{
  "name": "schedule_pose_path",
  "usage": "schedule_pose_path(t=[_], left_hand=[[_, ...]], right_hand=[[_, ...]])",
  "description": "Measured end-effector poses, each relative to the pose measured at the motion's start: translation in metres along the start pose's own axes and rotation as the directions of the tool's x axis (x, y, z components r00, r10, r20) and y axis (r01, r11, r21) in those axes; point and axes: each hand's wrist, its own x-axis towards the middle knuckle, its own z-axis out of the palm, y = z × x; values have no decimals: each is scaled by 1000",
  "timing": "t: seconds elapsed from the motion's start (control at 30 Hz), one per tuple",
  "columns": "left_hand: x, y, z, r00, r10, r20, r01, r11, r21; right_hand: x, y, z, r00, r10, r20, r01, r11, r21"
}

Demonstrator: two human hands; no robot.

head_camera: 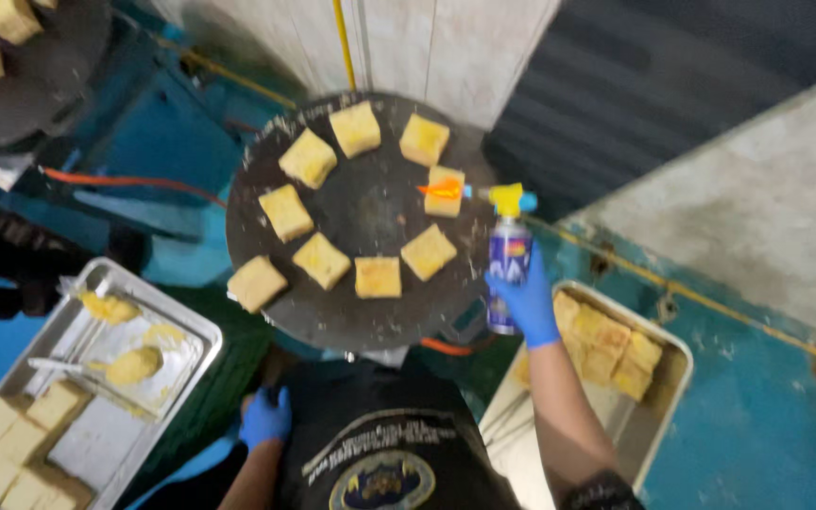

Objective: The person uses a gas blowtorch to sear cubes of tofu arranged on a round griddle, moving the flame over each piece. They use tongs to flip and reposition the tofu cubes, then transfer the seared pieces with tongs into a metal tray alongside the griddle.

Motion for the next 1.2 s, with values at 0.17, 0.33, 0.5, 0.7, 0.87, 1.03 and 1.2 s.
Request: schedule_pose_path(t=[0.17, 0.33, 0.5, 0.7, 0.87, 1.03, 1.2], left_hand=[[0, 1, 2, 993, 69, -100, -70, 998, -7], [6, 9, 6, 991, -72, 116, 55, 988, 143], [6, 12, 12, 990, -49, 131, 31, 990, 135], [8, 22, 12, 988, 16, 151, -49, 975, 215], [-1, 18, 11, 992, 96, 86, -116, 957, 266], [-3, 15, 3, 997, 2, 77, -14, 989, 149], [-4, 17, -4, 999, -1, 37, -5, 988, 157]], right_hand=[[18, -2, -1, 997, 69, -29, -66, 992, 111], [2, -1, -1, 990, 137, -26, -131, 978, 161], [-46, 0, -2, 975, 222, 6, -218, 951, 217], [-53, -1, -6, 989, 145, 3, -143, 975, 172], [-10, 16, -13, 984, 175, -38, -162, 960, 229], [28, 27, -12, 989, 135, -67, -111, 953, 281], [29, 26, -6, 967, 248, -52, -218, 920, 325]])
